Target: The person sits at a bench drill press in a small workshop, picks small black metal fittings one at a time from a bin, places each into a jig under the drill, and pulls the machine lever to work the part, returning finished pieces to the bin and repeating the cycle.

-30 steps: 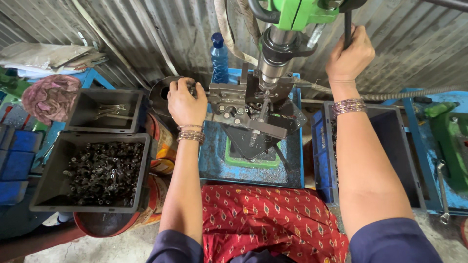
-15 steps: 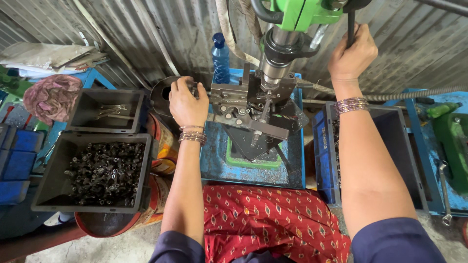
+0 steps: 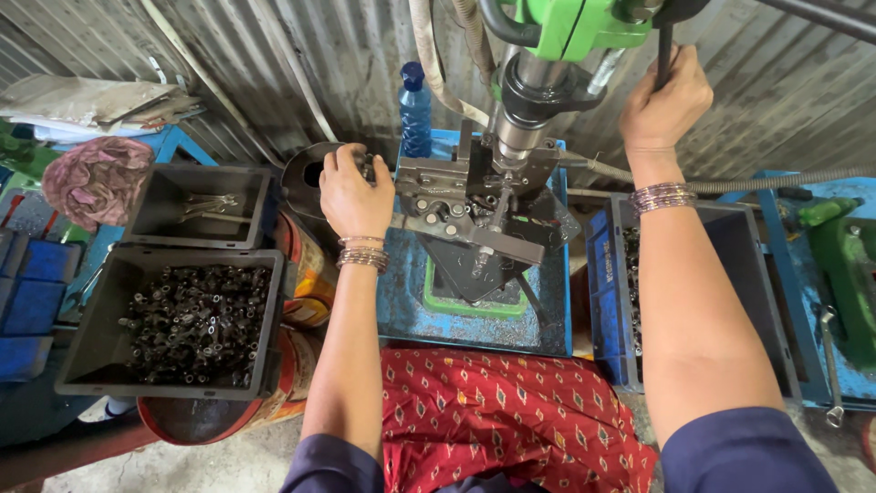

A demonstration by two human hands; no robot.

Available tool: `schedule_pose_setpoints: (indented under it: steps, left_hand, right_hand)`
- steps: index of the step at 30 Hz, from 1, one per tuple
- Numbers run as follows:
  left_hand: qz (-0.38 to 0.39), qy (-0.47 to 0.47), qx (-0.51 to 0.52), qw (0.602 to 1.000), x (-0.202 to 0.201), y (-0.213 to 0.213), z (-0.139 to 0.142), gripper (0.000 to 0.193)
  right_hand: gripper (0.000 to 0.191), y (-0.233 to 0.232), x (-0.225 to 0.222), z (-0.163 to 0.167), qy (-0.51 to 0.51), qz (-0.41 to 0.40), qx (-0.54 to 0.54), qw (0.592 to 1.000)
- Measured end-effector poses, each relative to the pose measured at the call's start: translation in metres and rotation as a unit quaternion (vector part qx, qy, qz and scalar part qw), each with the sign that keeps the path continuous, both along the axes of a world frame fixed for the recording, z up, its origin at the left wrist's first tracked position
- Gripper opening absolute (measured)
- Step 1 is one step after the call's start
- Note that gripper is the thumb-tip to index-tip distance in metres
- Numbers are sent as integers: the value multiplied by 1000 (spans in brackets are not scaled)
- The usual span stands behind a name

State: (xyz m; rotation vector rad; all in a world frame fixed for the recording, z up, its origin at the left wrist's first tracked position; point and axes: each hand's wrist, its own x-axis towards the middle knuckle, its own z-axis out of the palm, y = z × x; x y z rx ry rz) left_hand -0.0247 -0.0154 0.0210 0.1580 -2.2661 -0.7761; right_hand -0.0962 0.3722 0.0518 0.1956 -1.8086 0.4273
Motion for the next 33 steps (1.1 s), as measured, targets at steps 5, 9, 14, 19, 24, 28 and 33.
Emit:
schedule_pose_setpoints:
  steps: [5, 9, 14, 19, 24, 28, 33]
  left_hand:
    - [-5, 7, 1, 1000, -1, -1, 1, 24]
    - [-3, 16, -3, 1000, -2, -1, 1, 24]
    - [-5, 16, -5, 1000, -2, -3, -1, 24]
    - [0, 16, -13, 1000, -2, -3, -2, 24]
    - [1, 13, -12, 1000, -1, -2, -1, 24]
    - [1, 8, -10, 1000, 0, -2, 0, 24]
    - [-1, 18, -4, 1000, -1, -1, 3, 22]
  right_hand:
    - [8, 2, -4, -1, -5, 5, -5, 1000]
    - [10, 4, -7, -2, -7, 7, -2, 1000]
    - [11, 6, -11, -4, 2, -2, 3, 1000]
    - [10, 6, -14, -4, -3, -3, -2, 1000]
    - [7, 3, -13, 4, 6, 15, 5, 1000]
    - [6, 0, -10, 12, 5, 34, 17, 999]
    - [15, -1, -34, 25, 32, 87, -7, 996]
